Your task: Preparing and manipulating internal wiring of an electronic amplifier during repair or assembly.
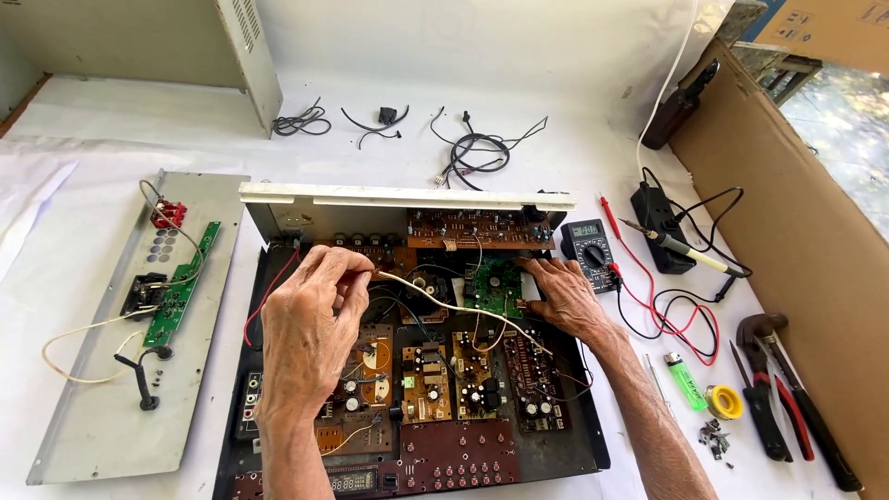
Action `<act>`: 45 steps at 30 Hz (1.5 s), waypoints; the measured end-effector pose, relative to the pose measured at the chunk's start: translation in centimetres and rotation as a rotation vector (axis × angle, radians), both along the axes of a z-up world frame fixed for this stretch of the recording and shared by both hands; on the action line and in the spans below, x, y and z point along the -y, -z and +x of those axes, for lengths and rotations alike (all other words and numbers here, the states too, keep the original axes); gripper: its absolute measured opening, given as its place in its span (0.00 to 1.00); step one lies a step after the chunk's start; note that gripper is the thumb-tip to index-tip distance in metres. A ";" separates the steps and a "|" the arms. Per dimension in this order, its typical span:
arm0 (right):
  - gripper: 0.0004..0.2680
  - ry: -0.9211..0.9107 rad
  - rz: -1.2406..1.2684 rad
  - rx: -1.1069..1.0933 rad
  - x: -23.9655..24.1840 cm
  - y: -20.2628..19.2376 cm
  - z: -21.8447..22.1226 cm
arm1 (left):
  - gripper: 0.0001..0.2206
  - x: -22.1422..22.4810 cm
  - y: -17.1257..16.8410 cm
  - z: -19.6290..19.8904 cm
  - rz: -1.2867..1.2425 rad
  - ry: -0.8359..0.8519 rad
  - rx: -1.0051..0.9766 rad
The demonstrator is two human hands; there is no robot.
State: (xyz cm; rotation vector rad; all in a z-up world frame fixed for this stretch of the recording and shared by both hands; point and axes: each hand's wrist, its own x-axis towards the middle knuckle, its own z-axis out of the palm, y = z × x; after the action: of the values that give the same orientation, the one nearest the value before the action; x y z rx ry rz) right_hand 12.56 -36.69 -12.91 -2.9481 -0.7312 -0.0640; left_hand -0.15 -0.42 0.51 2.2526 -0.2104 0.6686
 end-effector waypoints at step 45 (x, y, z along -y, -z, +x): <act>0.42 -0.080 -0.005 -0.209 -4.7 -2.4 -0.8 | 0.04 0.7 1.6 0.9 0.051 -0.029 -0.012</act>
State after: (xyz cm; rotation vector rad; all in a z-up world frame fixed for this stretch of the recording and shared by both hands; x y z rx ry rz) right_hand 11.80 -31.99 -10.53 -2.8674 -0.8160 0.2482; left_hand 0.72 -1.13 -1.11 2.3117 -0.1910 0.6717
